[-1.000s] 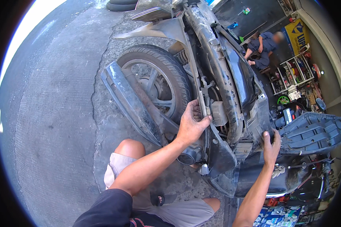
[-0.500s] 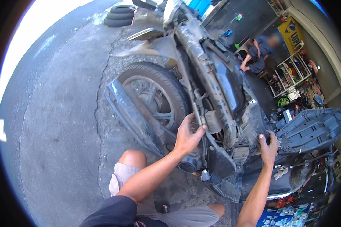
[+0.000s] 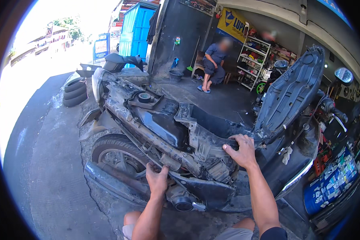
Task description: The recorder is repairing a motorcycle, specifically working on the engine area and body panels.
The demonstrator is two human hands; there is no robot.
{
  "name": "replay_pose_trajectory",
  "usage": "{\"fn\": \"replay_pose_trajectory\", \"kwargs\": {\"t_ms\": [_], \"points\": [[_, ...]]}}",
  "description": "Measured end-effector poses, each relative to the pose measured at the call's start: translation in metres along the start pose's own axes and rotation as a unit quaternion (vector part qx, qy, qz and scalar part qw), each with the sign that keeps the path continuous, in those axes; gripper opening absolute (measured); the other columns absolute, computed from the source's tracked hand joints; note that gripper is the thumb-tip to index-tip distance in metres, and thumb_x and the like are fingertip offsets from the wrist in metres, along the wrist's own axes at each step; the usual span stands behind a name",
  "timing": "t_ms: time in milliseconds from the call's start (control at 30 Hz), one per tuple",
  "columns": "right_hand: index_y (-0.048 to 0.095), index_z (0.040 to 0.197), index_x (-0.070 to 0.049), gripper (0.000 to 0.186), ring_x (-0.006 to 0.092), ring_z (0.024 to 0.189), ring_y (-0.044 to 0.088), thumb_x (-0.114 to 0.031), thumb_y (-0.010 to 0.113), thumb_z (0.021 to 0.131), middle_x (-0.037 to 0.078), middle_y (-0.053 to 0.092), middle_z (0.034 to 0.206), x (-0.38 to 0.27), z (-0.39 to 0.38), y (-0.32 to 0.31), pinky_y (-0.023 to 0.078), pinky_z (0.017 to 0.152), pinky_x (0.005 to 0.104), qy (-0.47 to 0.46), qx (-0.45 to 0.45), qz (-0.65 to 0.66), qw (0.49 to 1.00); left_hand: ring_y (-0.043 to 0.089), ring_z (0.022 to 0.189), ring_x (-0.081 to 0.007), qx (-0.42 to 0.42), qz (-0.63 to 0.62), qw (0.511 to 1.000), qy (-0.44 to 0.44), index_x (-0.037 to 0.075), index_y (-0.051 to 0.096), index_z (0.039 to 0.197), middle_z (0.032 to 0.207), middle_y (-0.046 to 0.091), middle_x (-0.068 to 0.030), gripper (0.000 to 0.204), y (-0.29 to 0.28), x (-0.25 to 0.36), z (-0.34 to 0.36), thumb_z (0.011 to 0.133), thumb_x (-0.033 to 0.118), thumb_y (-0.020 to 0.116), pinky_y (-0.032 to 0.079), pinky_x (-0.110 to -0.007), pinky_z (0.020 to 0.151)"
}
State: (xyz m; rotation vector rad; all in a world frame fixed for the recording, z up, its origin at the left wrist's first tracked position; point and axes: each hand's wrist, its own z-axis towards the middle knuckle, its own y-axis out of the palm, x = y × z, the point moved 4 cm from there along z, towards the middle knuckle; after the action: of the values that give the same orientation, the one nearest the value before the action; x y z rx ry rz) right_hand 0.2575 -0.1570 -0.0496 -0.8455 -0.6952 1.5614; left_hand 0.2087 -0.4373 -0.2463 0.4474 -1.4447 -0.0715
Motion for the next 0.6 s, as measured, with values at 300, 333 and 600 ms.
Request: {"fn": "replay_pose_trajectory", "kwargs": {"t_ms": [300, 333, 600], "points": [[0.071, 0.103, -0.005, 0.042, 0.0297, 0.103, 0.058, -0.040, 0.073, 0.080, 0.012, 0.067, 0.101, -0.002, -0.003, 0.001, 0.038, 0.097, 0.0409, -0.002, 0.019, 0.009, 1.000, 0.064, 0.094, -0.0186, -0.029, -0.038, 0.998, 0.032, -0.008, 0.049, 0.121, 0.105, 0.066, -0.0155, 0.043, -0.001, 0.000, -0.005, 0.089, 0.011, 0.070, 0.051, -0.031, 0.084], [0.070, 0.104, -0.005, 0.042, 0.0306, 0.104, 0.058, -0.039, 0.073, 0.080, 0.012, 0.067, 0.102, -0.002, -0.003, 0.003, 0.038, 0.097, 0.0410, -0.001, 0.019, 0.019, 1.000, 0.063, 0.094, -0.0180, -0.025, -0.042, 0.998, 0.029, -0.008, 0.050, 0.122, 0.105, 0.065, -0.0144, 0.043, -0.001, -0.007, -0.007, 0.092, 0.017, 0.068, 0.051, -0.031, 0.084], [0.066, 0.111, -0.002, 0.036, 0.0310, 0.112, 0.056, -0.027, 0.072, 0.086, 0.014, 0.064, 0.112, 0.012, -0.003, 0.020, 0.039, 0.102, 0.0404, 0.032, -0.022, 0.067, 0.997, 0.055, 0.072, -0.0082, 0.008, -0.110, 0.991, -0.071, -0.001, 0.063, 0.109, 0.086, 0.062, -0.0024, 0.032, -0.009, -0.066, -0.045, 0.104, 0.029, 0.052, 0.046, -0.025, 0.066]]}}
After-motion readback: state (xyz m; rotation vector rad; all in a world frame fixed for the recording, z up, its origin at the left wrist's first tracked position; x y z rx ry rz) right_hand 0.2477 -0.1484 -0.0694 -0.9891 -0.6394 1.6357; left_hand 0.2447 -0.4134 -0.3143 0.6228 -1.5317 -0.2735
